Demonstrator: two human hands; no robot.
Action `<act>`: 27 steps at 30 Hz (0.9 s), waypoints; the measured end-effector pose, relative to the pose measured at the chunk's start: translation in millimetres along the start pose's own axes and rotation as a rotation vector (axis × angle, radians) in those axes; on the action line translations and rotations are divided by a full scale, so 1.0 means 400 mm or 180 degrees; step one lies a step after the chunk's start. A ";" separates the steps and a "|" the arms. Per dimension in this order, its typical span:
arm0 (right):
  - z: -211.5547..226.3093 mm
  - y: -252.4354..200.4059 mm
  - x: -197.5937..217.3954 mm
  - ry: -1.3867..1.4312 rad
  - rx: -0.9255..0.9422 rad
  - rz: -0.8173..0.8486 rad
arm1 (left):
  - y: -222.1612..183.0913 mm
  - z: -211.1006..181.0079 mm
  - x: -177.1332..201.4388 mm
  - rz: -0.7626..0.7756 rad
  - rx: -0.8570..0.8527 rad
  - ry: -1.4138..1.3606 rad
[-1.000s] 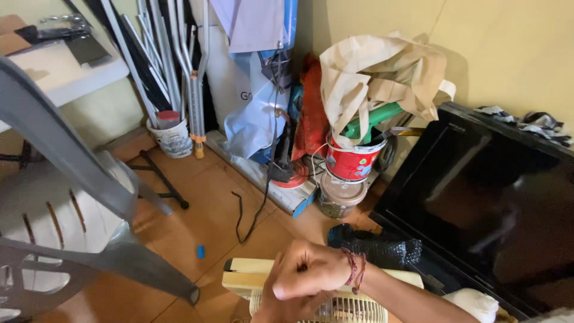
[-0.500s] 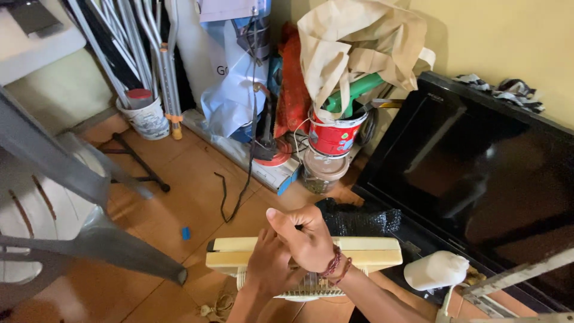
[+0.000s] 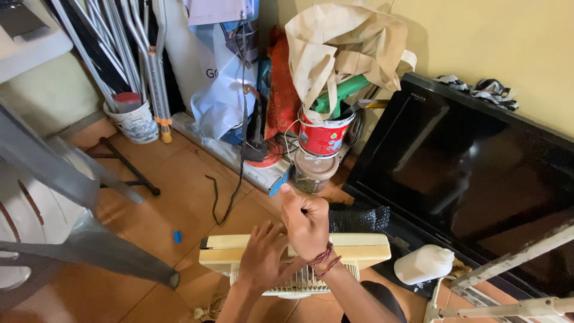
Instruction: Repairing a fan by disassembling and reassembling its components using a screwdriver
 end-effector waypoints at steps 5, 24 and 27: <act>-0.002 0.007 0.010 -0.0524 0.0125 -0.0273 | -0.008 0.017 -0.029 0.0084 -0.0013 0.0187; -0.019 0.005 0.016 -0.1084 0.0068 -0.1023 | -0.033 0.053 -0.078 0.0696 0.0581 0.0197; -0.016 0.005 0.018 -0.1084 0.0133 -0.1183 | -0.037 0.058 -0.082 0.0529 0.0450 0.0236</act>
Point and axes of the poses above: each hand's wrist, its own y-axis towards the middle knuckle, its own x-axis out of the back of the hand, z = x × y, the point moved 3 cm from there along y, towards the middle knuckle
